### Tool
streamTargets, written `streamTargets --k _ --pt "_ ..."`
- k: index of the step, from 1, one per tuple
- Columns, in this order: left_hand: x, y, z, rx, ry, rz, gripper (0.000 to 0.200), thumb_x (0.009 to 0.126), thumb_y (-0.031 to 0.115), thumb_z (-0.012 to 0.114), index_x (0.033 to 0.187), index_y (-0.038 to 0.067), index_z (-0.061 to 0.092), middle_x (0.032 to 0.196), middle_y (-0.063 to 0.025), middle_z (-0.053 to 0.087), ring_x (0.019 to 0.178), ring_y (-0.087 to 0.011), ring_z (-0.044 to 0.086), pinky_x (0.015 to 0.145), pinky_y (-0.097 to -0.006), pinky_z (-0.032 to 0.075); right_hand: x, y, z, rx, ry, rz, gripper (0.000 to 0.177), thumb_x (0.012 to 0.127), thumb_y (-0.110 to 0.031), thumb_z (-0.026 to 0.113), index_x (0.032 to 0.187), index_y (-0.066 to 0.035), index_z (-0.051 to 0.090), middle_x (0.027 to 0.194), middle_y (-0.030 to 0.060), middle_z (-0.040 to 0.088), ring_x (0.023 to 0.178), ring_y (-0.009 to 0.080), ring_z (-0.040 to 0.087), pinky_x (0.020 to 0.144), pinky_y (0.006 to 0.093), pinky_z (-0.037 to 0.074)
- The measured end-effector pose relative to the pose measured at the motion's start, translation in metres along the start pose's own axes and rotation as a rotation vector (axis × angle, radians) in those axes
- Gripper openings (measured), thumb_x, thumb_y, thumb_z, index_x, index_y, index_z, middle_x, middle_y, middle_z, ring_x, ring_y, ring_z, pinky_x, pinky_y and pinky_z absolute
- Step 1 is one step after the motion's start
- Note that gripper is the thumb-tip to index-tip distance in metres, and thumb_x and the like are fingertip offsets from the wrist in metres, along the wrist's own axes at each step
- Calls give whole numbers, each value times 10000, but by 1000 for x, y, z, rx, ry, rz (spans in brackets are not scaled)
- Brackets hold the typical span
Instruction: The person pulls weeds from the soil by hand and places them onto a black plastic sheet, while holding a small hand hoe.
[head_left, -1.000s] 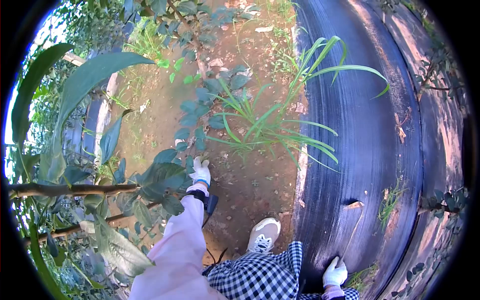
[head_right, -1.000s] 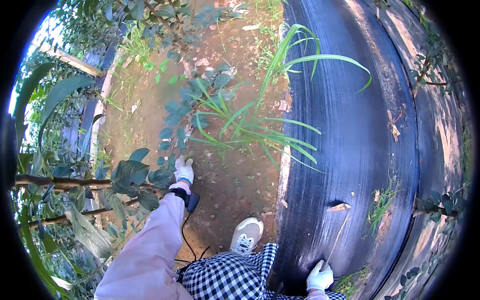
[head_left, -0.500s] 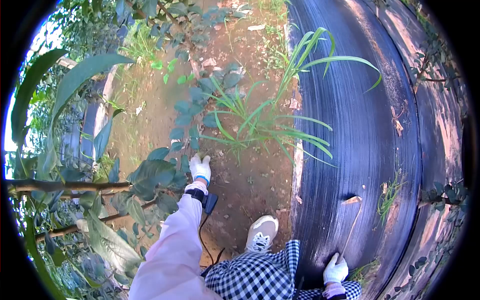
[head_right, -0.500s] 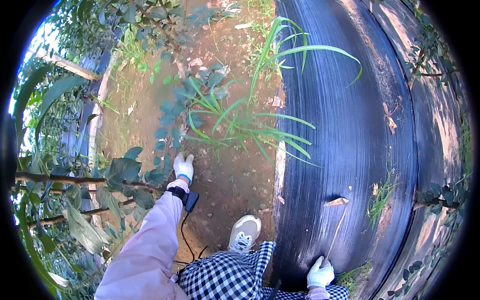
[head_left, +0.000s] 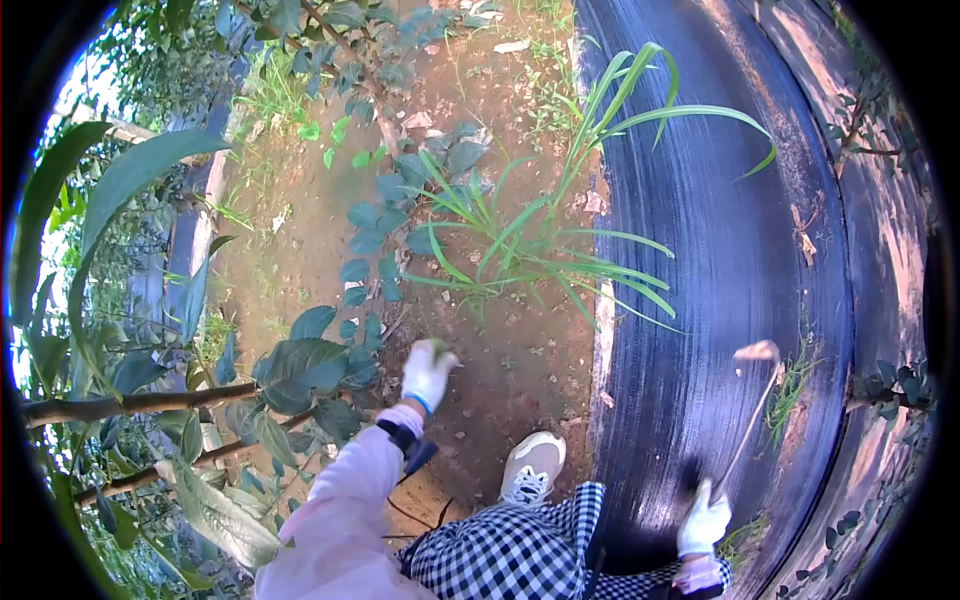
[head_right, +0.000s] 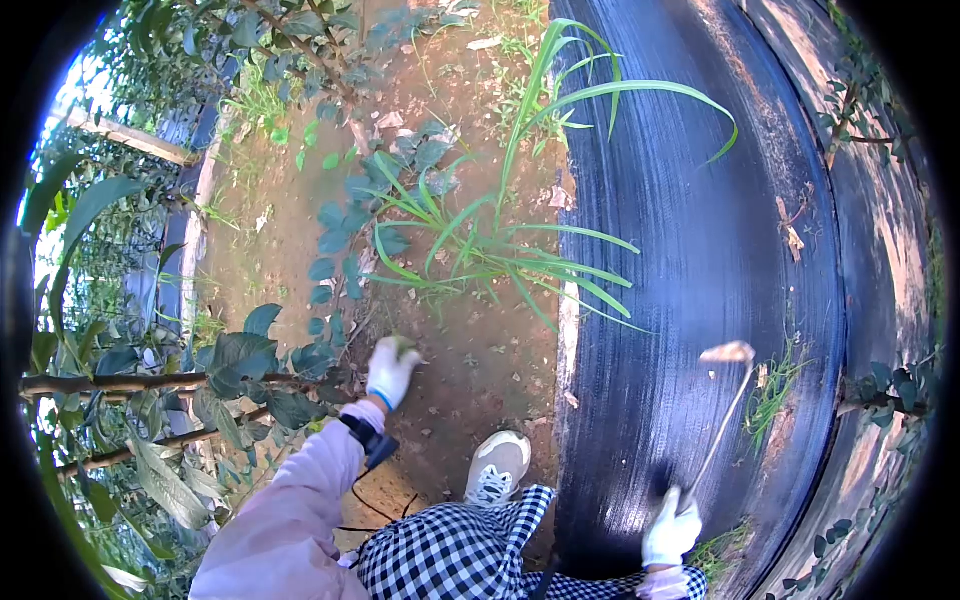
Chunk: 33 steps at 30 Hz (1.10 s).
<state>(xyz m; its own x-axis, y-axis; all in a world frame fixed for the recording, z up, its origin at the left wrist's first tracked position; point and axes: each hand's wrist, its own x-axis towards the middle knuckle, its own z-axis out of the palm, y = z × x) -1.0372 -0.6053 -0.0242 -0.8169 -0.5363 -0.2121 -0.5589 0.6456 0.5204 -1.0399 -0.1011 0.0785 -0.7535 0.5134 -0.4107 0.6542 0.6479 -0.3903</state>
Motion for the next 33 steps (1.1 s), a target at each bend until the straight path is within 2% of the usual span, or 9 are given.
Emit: streamTargets --k 4,10,12,16,22,23,24,29,33 --pt "5 34 14 196 -220 234 332 751 207 718 1028 45 632 1180 -162 576 1065 -373 558 913 -435 470 51 -46 16 -30 138 -130 436 917 -413 604 871 17 660 738 167 662 664 254 631 653 399 485" --pt "87 20 12 -27 266 -18 354 757 155 681 1086 46 607 1108 -198 594 1069 -377 552 897 -437 469 91 -90 35 -238 129 -78 495 921 -488 542 855 -15 669 764 201 675 733 366 667 687 452 502" --pt "108 32 22 149 434 170 426 748 166 701 1146 67 588 1110 -210 581 1091 -381 541 916 -440 462 90 -97 38 -310 163 -78 501 921 -495 526 815 -23 656 762 202 676 739 369 671 693 459 505" --pt "139 15 25 434 153 310 244 792 175 661 1019 86 649 976 -179 631 890 -378 618 793 -450 501 90 -92 35 -295 148 -42 502 922 -493 521 808 -23 652 759 201 676 738 367 673 694 457 506" --pt "112 19 18 -251 454 -140 172 877 117 578 1004 24 646 762 -86 631 654 -190 580 613 -346 480 90 -94 37 -286 149 -24 495 922 -489 521 820 -24 658 762 199 678 740 370 673 697 457 508" --pt "96 34 14 -557 188 -310 187 877 87 593 1048 25 642 792 -58 632 645 -165 558 606 -317 478 91 -98 35 -284 151 -24 492 922 -488 521 823 -26 660 764 199 679 742 371 674 699 459 508" --pt "97 3 36 -352 204 -122 297 836 157 657 1100 23 637 952 -183 671 931 -318 645 849 -373 492 92 -99 35 -283 150 -30 490 922 -487 522 829 -27 662 767 200 680 744 372 674 699 460 509" --pt "91 104 48 3 54 519 204 840 124 641 1023 32 645 980 -179 651 911 -418 591 821 -403 484 92 -95 37 -290 163 -43 484 918 -488 525 861 -32 677 783 207 683 757 377 676 704 461 513" --pt "111 54 108 -538 177 70 122 935 136 568 933 30 628 895 -114 653 799 -240 590 778 -334 466 94 -93 37 -306 170 -50 485 915 -490 523 860 -32 675 779 208 680 760 380 675 707 461 515"
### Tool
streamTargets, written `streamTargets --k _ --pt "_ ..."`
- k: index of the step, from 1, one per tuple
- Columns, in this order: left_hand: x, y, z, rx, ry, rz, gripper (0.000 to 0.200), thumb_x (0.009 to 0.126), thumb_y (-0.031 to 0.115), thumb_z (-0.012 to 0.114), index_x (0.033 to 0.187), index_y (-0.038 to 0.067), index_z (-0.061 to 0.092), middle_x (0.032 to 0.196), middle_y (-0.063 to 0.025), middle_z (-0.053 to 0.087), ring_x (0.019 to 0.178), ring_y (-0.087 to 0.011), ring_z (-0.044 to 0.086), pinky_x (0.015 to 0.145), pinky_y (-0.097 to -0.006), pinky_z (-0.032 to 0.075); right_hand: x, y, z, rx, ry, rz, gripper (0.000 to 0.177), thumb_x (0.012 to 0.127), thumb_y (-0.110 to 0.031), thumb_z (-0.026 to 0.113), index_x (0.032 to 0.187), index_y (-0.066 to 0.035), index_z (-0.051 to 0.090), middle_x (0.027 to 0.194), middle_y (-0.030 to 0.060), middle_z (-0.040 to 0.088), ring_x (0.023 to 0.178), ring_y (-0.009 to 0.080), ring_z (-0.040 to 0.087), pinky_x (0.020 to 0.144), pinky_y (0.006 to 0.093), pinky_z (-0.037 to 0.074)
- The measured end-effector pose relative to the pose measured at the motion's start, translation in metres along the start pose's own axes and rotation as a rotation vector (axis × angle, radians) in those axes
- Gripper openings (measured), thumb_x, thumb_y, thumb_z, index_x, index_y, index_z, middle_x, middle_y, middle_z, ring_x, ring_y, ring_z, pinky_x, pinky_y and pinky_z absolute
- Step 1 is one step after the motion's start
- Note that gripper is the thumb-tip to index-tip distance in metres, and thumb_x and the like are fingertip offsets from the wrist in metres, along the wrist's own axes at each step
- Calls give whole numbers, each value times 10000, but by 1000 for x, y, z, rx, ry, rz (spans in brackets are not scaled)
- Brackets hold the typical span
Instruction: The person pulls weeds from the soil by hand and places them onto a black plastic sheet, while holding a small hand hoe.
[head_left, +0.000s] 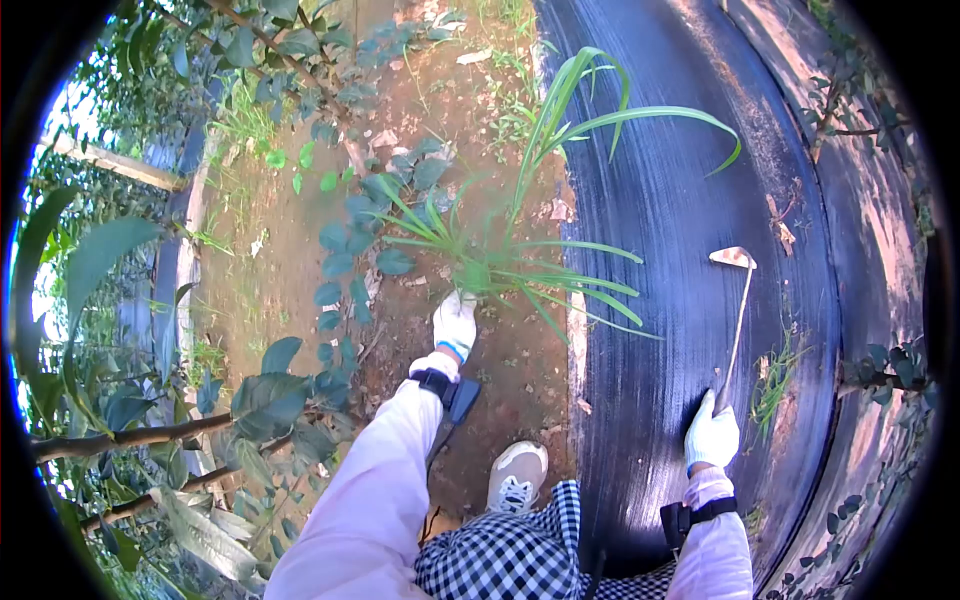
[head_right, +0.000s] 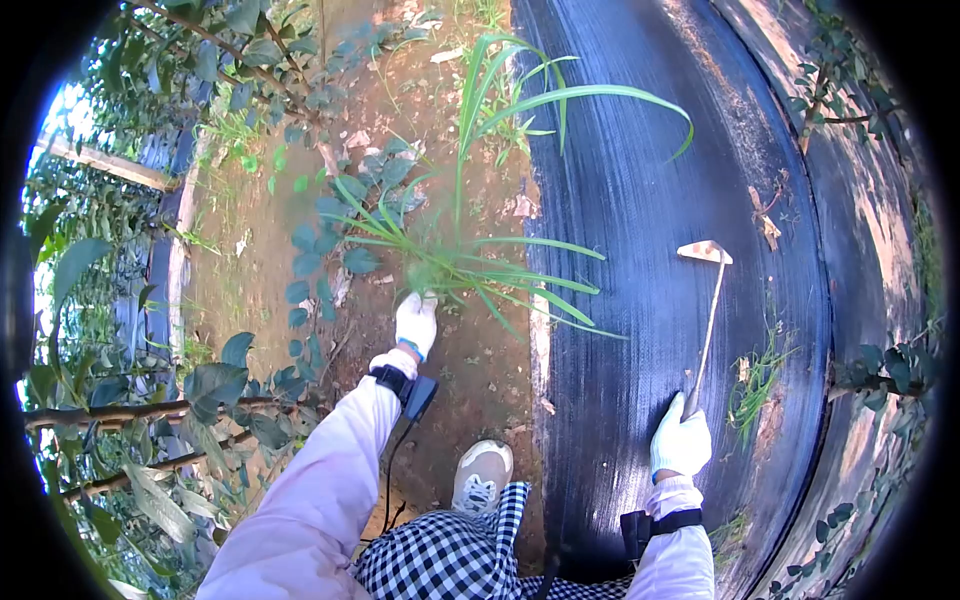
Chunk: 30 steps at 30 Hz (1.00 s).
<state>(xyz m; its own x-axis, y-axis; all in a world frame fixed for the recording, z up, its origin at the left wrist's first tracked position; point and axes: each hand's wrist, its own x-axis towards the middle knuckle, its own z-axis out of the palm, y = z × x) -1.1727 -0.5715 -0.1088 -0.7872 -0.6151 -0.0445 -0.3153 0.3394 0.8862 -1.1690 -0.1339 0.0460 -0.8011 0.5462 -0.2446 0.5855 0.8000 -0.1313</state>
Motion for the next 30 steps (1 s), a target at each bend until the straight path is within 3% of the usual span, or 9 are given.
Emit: streamTargets --k 3,5,7,10,16,19,23,27,30 --pt "-13 18 -9 -288 67 -75 192 961 176 533 891 15 611 843 -123 644 798 -224 591 767 -350 470 0 3 2 -5 -8 1 486 913 -490 521 849 -32 670 766 209 677 749 383 672 703 466 515" --pt "-6 61 -27 202 112 -9 249 968 218 519 968 -10 618 878 -152 651 835 -303 602 797 -378 473 -2 -1 -3 11 -31 5 488 912 -492 520 843 -31 668 762 211 675 742 384 671 697 468 515" --pt "13 56 -15 128 58 83 281 942 218 537 1075 -17 616 1002 -190 644 980 -382 598 898 -409 447 1 4 4 -17 -4 -22 491 912 -494 519 836 -32 666 757 211 675 739 384 672 691 467 516" --pt "35 57 23 411 -4 266 288 892 183 613 1110 -2 590 1028 -157 631 927 -323 603 853 -376 473 2 4 3 -26 8 -21 492 912 -496 518 825 -34 665 754 210 674 736 383 673 685 463 517" --pt "47 56 45 169 -131 79 341 985 323 506 918 9 621 737 -93 599 711 -217 536 682 -343 442 -3 -3 -2 -15 1 0 494 907 -495 519 828 -31 670 761 216 677 739 389 676 692 475 522" --pt "50 58 37 122 -112 -174 449 978 423 477 1034 10 644 895 -198 671 825 -368 605 763 -415 464 -1 -3 -3 -21 14 -3 498 904 -497 518 838 -28 674 761 219 677 743 396 677 694 483 526" --pt "12 95 5 -398 98 -263 421 1011 388 464 727 83 525 640 56 396 608 -83 325 520 -308 289 -3 -1 -2 -49 4 0 503 902 -502 517 832 -30 677 762 217 680 743 398 680 696 484 529" --pt "24 128 -30 -636 357 -88 385 1015 358 463 775 67 541 689 -5 506 630 -128 423 587 -316 366 1 -1 -2 -34 -5 2 508 901 -506 514 833 -30 678 765 215 684 739 395 680 695 482 530" --pt "68 -3 -59 601 -221 -142 411 987 367 481 936 -11 635 805 -80 636 757 -208 558 724 -365 449 -2 2 0 -54 1 -22 511 899 -509 516 835 -28 675 755 216 681 725 397 679 687 484 529"
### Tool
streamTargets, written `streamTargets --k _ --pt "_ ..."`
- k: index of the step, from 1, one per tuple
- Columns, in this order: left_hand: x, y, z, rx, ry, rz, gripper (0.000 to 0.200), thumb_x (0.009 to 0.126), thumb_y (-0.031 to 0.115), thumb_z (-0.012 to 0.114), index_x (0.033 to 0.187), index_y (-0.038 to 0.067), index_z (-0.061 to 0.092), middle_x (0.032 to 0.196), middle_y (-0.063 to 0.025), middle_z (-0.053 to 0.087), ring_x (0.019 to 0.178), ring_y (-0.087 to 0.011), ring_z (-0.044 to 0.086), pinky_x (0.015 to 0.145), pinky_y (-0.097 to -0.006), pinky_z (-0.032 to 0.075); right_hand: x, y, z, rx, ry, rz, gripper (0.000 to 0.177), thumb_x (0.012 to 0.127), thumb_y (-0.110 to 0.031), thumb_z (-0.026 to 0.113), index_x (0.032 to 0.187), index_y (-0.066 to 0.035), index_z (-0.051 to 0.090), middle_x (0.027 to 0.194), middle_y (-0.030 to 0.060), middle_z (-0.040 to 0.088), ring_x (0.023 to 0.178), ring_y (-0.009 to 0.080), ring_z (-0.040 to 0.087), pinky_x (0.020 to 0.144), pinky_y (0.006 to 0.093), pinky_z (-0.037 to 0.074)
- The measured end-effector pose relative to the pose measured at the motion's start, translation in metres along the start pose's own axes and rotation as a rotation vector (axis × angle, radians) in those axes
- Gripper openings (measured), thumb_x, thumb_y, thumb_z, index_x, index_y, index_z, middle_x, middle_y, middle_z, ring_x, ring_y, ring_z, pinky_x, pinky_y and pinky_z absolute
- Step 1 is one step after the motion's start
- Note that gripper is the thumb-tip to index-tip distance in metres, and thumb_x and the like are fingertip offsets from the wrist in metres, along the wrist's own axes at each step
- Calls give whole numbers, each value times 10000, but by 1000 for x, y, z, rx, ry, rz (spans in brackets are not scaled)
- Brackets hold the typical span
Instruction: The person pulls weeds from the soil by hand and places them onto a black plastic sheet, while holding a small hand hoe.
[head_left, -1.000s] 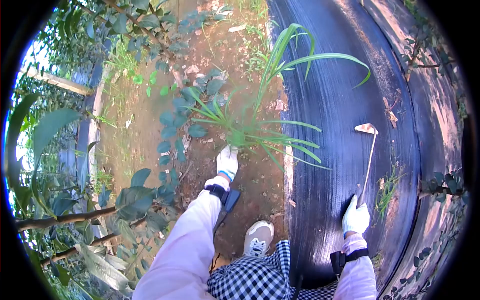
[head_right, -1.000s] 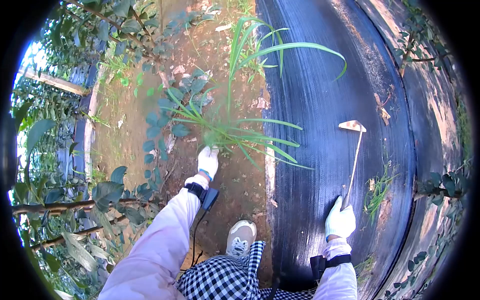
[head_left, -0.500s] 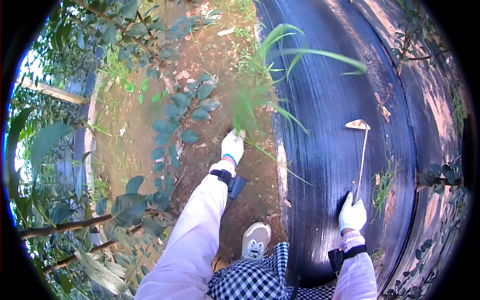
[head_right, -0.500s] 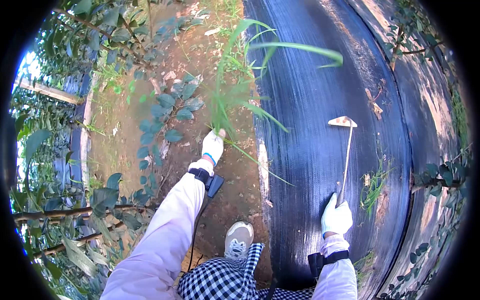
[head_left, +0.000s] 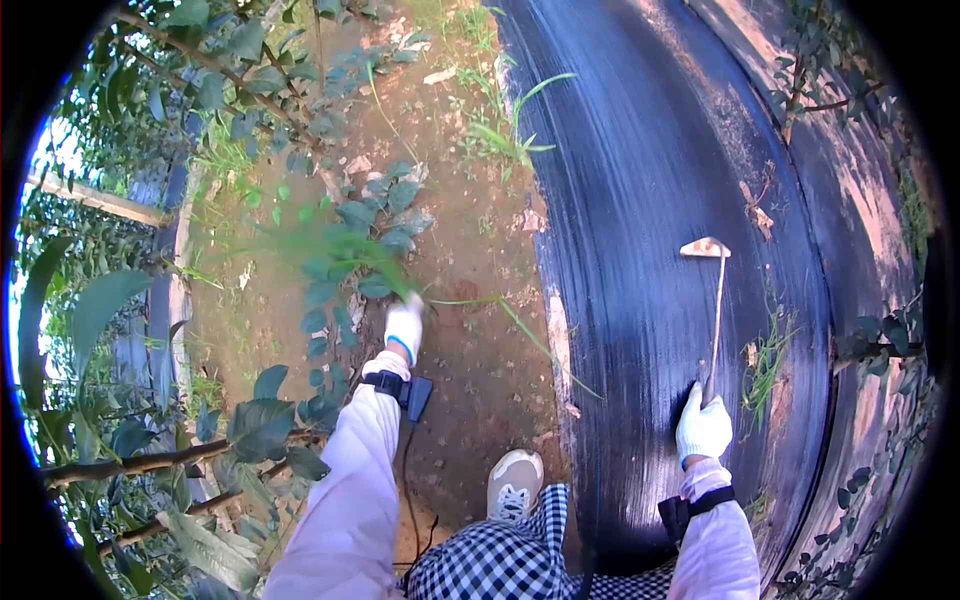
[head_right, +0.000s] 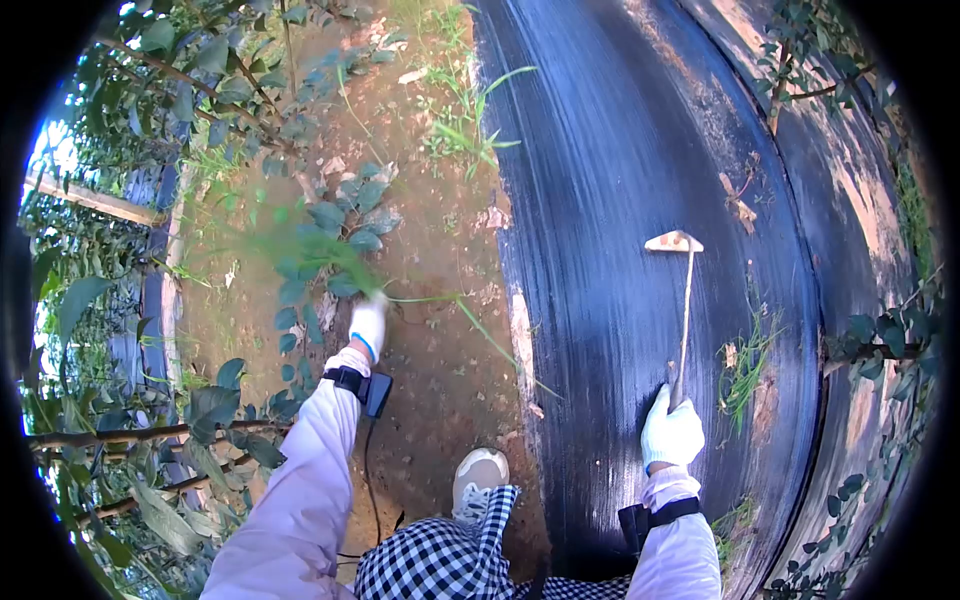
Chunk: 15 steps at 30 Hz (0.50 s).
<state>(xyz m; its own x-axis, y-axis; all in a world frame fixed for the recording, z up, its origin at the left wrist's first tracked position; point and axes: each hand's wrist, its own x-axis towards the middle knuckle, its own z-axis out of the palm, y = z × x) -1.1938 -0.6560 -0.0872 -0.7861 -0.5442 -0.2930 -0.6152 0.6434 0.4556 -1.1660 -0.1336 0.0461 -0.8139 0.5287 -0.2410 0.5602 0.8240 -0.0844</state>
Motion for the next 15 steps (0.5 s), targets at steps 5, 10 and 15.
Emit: streamTargets --k 5,10,15 --pt "-60 124 -24 -408 -199 28 315 871 248 644 1096 26 640 1018 -180 689 951 -324 644 798 -369 482 1 -1 -3 3 1 -8 512 900 -506 510 840 -24 673 746 226 675 724 401 677 686 485 526" --pt "-56 143 48 169 22 449 288 787 259 692 1011 85 642 891 -192 646 912 -421 601 808 -443 494 1 -4 -5 5 -7 17 502 900 -504 507 815 -37 672 748 214 680 739 401 680 704 485 529" --pt "-35 144 66 -912 170 174 89 890 125 629 939 52 637 776 -12 618 683 -144 547 638 -283 453 4 -4 -4 -16 2 12 489 902 -488 505 835 -34 672 757 214 683 741 405 679 714 484 531"
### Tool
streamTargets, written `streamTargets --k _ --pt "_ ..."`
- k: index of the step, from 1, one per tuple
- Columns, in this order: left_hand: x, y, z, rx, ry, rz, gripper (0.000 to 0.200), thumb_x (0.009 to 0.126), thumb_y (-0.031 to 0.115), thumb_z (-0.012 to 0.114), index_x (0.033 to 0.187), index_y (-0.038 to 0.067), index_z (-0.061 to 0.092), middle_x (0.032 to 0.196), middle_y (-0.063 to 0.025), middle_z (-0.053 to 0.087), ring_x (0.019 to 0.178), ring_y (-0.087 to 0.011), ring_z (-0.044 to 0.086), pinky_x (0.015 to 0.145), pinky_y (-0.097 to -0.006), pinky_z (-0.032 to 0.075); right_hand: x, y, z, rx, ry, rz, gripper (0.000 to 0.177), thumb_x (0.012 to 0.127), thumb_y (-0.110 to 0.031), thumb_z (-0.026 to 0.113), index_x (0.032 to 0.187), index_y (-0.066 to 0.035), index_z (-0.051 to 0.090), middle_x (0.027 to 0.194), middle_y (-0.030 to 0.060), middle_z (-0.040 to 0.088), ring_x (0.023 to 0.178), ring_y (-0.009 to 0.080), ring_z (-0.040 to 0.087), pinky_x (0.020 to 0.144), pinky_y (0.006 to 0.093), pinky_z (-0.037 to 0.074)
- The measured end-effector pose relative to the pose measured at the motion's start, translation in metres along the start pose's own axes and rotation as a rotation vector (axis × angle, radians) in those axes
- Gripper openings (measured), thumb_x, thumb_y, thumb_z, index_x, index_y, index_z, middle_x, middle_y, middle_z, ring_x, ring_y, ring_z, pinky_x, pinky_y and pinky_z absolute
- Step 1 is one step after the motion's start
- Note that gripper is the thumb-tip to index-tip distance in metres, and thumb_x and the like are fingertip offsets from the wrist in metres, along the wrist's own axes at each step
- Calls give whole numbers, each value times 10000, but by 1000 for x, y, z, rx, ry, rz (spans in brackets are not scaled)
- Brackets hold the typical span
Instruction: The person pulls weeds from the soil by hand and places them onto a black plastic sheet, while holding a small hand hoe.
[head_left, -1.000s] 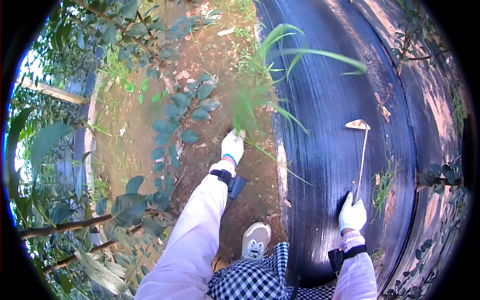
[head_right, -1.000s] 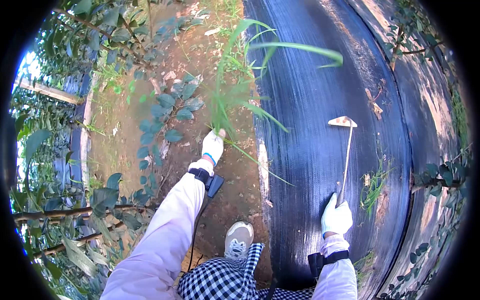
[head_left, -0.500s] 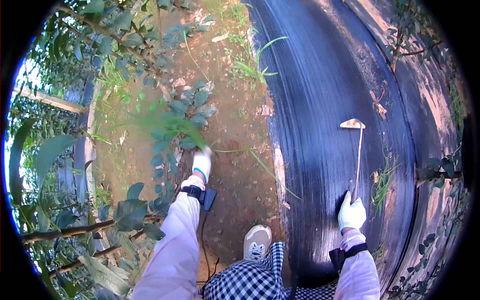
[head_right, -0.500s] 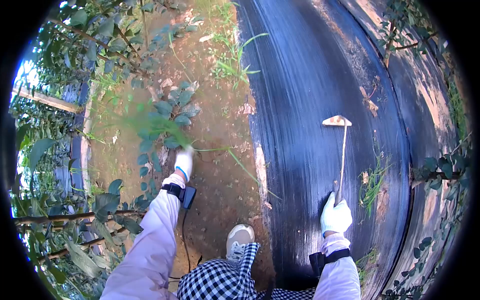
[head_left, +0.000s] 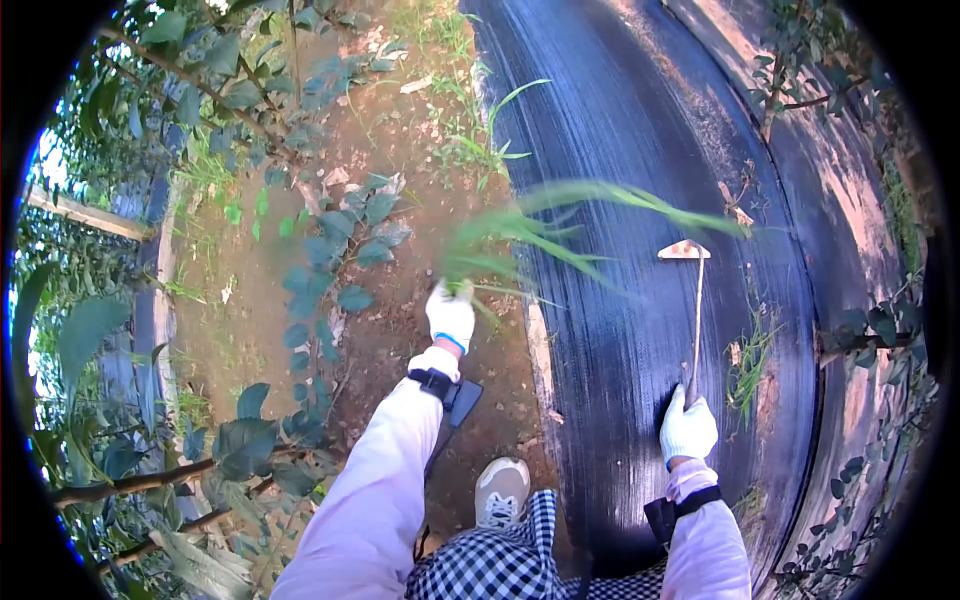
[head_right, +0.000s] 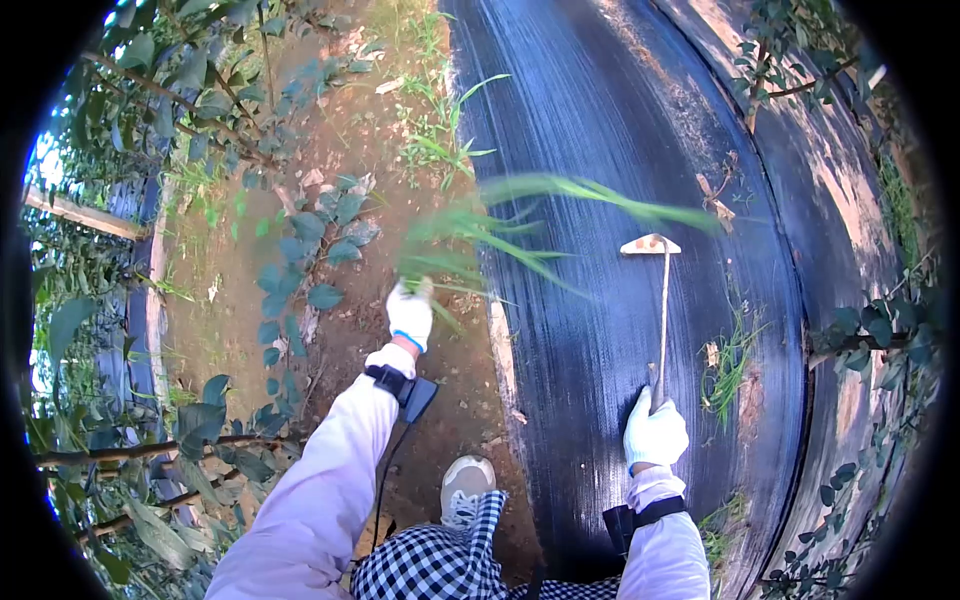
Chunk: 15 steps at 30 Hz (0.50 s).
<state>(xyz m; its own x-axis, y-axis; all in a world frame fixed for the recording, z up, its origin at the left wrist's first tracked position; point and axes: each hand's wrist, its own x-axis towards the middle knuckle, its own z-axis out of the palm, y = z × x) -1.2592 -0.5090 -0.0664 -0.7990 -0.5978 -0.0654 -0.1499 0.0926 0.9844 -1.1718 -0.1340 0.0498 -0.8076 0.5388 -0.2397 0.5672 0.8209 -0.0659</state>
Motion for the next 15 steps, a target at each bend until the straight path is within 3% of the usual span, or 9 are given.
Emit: streamTargets --k 3,4,5,6,8,10,12,13,15 --pt "-10 95 47 -194 15 -241 88 916 154 612 926 76 653 733 6 578 594 -116 445 537 -285 390 -3 -2 2 2 7 -8 481 901 -477 512 836 -27 670 752 218 680 733 405 679 703 485 533" --pt "-16 118 72 -124 -164 -181 100 911 155 617 931 65 657 737 -12 589 618 -120 511 534 -266 436 -4 -2 1 11 13 -13 494 901 -485 514 831 -21 669 748 222 677 728 405 679 690 484 533" --pt "-32 161 93 -303 -437 -287 171 896 163 633 1011 37 641 817 -45 620 671 -137 590 571 -267 516 -3 0 3 4 23 -13 503 901 -491 513 827 -19 668 745 224 676 725 404 678 686 483 533" --pt "-39 176 113 -408 -767 -207 325 914 210 620 1164 6 581 972 -82 631 802 -180 646 705 -317 576 -3 1 6 -2 35 -9 511 902 -497 512 823 -17 667 743 225 675 723 402 678 681 482 532" --pt "-44 186 139 -454 -1145 -237 439 897 182 642 1269 -9 507 1134 -125 599 872 -192 651 692 -322 578 -5 -2 0 -1 9 2 526 906 -506 504 819 -13 666 747 224 676 731 398 679 687 481 531" --pt "-35 171 129 -175 -938 -225 436 883 159 653 1260 -13 519 1184 -135 582 887 -182 649 691 -315 580 -3 -1 2 1 -6 30 528 908 -505 502 819 -11 665 750 223 676 737 396 679 691 480 531" --pt "-17 136 92 41 -672 -162 355 864 137 651 1191 17 582 1051 -102 644 871 -180 644 696 -289 560 -2 -1 2 4 -18 41 527 910 -508 498 834 -14 666 758 221 678 745 396 679 698 479 530" --pt "-14 115 66 212 -353 50 280 854 154 655 1100 25 631 975 -85 659 860 -202 638 739 -303 533 -1 -1 3 2 -27 48 527 910 -508 497 839 -15 667 760 221 679 745 396 678 698 478 531" --pt "14 46 0 534 147 323 301 814 204 691 1061 38 653 1023 -133 631 949 -256 607 872 -372 481 0 1 5 -9 -40 51 516 910 -501 503 858 -15 671 768 220 680 747 395 678 700 476 530"
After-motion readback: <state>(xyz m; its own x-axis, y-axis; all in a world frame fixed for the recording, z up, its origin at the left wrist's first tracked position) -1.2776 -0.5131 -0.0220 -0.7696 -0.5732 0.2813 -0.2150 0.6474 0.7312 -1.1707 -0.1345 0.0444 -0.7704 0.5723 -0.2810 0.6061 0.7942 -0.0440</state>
